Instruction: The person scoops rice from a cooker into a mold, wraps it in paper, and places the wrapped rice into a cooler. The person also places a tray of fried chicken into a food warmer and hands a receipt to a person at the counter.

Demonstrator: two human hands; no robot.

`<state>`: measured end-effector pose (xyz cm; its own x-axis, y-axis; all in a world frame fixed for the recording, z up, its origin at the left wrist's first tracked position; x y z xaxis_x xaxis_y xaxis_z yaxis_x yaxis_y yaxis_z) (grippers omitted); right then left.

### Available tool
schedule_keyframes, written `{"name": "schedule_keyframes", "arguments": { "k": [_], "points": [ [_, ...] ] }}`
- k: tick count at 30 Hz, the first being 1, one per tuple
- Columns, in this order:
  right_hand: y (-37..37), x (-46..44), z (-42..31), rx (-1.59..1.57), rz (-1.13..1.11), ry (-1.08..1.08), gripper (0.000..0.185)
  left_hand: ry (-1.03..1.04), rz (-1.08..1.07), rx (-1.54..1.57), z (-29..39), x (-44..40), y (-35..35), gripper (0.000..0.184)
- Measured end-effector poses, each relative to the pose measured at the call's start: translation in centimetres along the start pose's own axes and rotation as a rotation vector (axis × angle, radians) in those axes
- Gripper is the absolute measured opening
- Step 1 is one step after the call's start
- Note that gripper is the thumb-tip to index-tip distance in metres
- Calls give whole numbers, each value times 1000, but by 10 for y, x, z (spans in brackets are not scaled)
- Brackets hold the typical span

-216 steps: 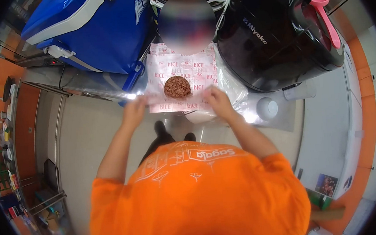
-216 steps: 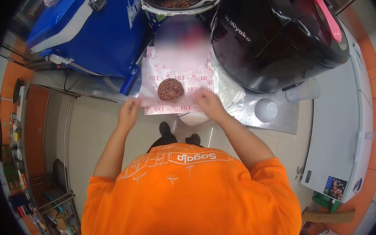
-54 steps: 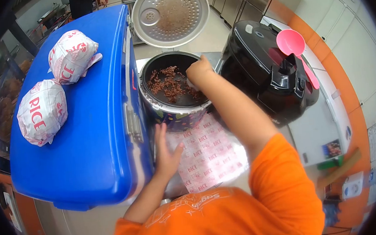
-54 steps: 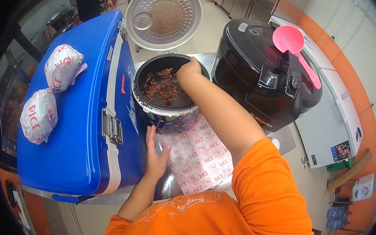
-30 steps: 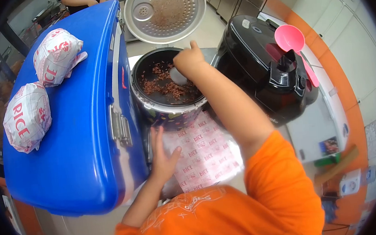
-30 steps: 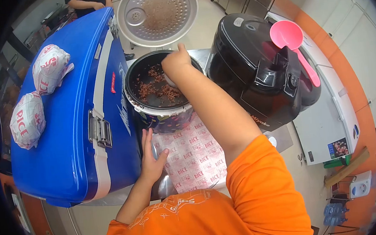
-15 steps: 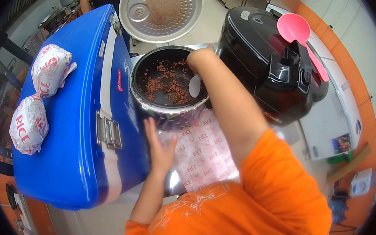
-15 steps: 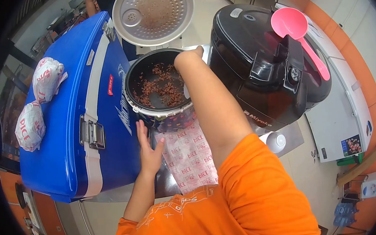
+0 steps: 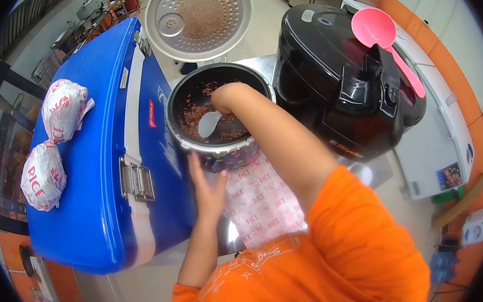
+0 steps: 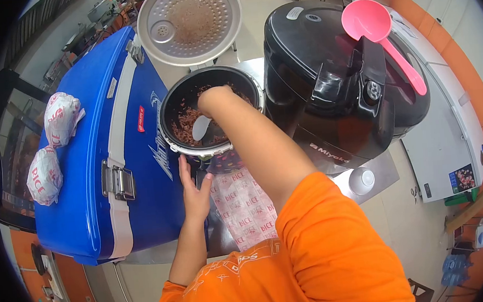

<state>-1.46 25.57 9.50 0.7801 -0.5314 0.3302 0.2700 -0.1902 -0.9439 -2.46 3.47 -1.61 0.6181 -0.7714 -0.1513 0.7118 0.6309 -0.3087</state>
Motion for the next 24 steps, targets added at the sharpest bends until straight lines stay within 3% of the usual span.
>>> {"name": "schedule_keyframes", "arguments": {
  "k": [1, 4, 6, 8, 10, 14, 18, 21, 24],
  "points": [
    [-7, 7, -3, 119, 147, -78, 27, 1, 0, -8, 2, 2, -1, 79],
    [-34, 9, 2, 494, 335, 94, 22, -28, -8, -42, 4, 7, -6, 79],
    [-20, -6, 10, 526, 389, 42, 21, -29, -11, -46, 0, 8, -3, 79],
    [1, -14, 4, 571, 265, -130, 22, -10, -51, -11, -5, 8, 3, 80],
    [10, -15, -10, 251, 167, -62, 22, 5, -49, -8, -8, 7, 5, 81],
    [-23, 13, -32, 287, 70, -42, 25, -11, -66, 57, -7, 7, 7, 82],
    [3, 5, -48, 355, -22, -44, 30, -20, -80, 68, -8, 8, 9, 82],
    [-29, 15, -33, 387, -77, 74, 35, 2, -111, -3, -2, 12, 4, 82],
    [-35, 8, -16, 369, 383, -1, 25, 28, -104, -31, -3, 12, 6, 80]
  ]
}}
Point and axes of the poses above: each hand's wrist, its own x-axis away from the middle knuckle, its own y-axis out of the palm, z = x × y, the point moved 1 cm from there along -x, towards the middle knuckle, and after that the axes turned 5 degrees about -y, right-handed, at the moved point
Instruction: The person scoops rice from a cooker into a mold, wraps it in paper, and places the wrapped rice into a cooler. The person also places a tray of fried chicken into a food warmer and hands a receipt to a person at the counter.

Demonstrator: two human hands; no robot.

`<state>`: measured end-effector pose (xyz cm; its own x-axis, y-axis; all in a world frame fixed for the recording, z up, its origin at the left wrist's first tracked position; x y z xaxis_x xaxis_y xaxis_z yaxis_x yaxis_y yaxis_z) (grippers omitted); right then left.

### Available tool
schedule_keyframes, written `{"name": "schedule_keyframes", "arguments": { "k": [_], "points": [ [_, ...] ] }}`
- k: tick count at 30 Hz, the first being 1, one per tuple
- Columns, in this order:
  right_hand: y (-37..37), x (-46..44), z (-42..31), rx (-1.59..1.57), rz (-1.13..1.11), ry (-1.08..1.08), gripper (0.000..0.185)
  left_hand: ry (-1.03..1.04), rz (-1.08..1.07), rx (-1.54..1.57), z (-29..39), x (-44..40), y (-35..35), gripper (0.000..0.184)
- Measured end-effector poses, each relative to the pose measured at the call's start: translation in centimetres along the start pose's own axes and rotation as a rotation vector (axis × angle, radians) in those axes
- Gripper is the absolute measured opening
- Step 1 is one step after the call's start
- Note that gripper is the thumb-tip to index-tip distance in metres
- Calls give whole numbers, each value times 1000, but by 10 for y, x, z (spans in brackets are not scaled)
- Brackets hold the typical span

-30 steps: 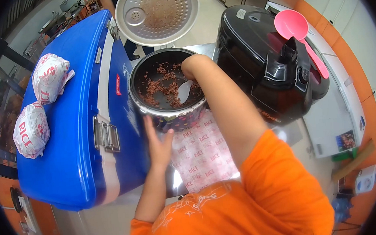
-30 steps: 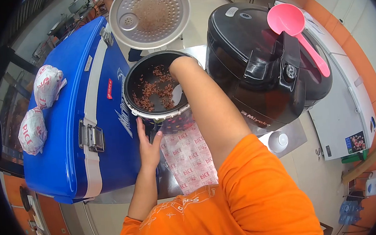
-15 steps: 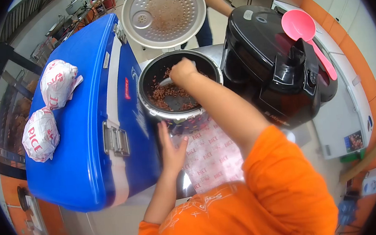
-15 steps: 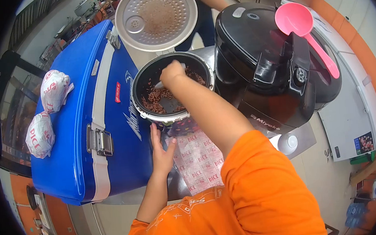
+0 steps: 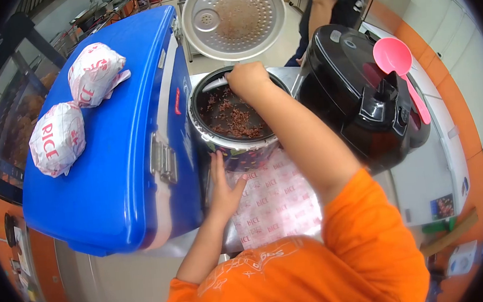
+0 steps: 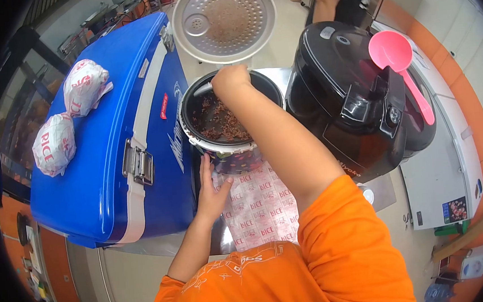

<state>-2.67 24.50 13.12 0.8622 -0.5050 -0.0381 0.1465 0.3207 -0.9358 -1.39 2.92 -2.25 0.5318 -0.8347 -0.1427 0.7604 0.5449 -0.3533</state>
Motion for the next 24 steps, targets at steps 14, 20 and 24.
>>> {"name": "schedule_keyframes", "arguments": {
  "k": [14, 20, 24],
  "points": [
    [37, -4, -3, 35, -360, 78, 24, -1, 0, 108, 4, 3, 4, 84],
    [-18, 5, 7, 12, -242, 71, 20, -1, 8, 51, 5, 6, -3, 82],
    [34, -13, 1, 76, -222, 240, 21, 7, 12, 86, 7, 5, -4, 80]
  ]
}}
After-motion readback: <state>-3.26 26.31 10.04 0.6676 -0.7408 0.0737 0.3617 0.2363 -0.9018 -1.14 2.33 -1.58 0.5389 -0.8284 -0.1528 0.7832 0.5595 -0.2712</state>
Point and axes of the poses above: each hand's wrist, its own x-axis away from the middle knuckle, its own y-axis out of the palm, z = x × y, the point moved 1 cm from there along -x, towards the middle knuckle, and after that the axes turned 5 degrees about -y, right-handed, at the moved point
